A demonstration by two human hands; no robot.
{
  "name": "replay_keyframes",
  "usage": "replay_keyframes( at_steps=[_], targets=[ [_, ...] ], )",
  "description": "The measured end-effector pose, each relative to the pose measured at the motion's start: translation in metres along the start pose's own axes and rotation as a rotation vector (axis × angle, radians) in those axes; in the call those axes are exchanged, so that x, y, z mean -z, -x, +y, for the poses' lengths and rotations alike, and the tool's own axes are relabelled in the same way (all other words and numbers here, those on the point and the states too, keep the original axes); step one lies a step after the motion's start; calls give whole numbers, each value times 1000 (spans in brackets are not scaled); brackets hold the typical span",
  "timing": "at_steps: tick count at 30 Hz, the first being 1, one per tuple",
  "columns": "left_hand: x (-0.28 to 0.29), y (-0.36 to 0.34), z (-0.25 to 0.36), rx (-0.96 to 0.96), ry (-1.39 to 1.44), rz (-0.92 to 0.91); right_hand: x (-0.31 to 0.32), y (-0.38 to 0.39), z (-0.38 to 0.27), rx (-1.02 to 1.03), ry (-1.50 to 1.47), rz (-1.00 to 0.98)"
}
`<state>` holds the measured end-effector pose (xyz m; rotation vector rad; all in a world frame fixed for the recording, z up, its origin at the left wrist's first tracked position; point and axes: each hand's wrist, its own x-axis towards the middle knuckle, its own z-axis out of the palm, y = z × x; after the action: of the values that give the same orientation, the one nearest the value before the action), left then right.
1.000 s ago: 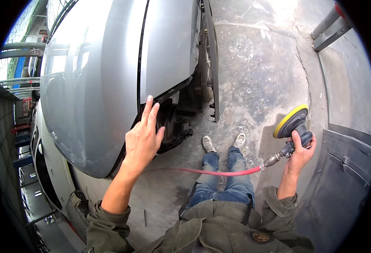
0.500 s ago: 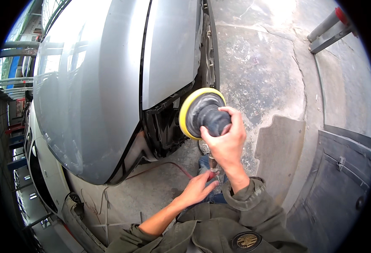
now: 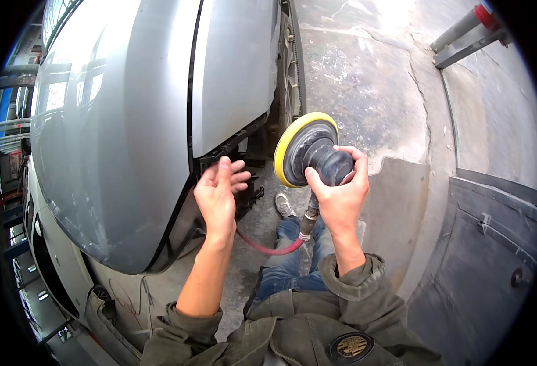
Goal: The person sands a detached car bumper and the front fender of a silver car using a pneumatic orbital sander. They repeatedly sand edges and flat surfaces, frequently pausing to touch and check the sanded areas. The person also walks to a workbench to retrieve a new sanding disc and returns to continue sanding.
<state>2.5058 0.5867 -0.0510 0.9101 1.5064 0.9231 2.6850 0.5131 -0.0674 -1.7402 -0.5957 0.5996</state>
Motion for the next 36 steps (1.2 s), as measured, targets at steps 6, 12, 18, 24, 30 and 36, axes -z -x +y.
replay_keyframes(
  at_steps=[6,12,18,24,30,36],
  targets=[
    [-13,-13,-15,-60,-1,104,17,12,18,-24,-12,-8],
    [-19,-11,-24,-234,-104,133,29,20,27,-124,32,-20],
    [-18,-14,-31,-268,-64,152,31,19,29,-110,-61,-24],
    [-21,-15,-29,-268,-67,176,35,17,29,-123,-51,-29],
    [-20,-18,-30,-277,-77,198,40,20,38,-138,-7,-40],
    [-21,-16,-29,-298,-94,211,45,21,44,-126,-25,-22]
  ],
)
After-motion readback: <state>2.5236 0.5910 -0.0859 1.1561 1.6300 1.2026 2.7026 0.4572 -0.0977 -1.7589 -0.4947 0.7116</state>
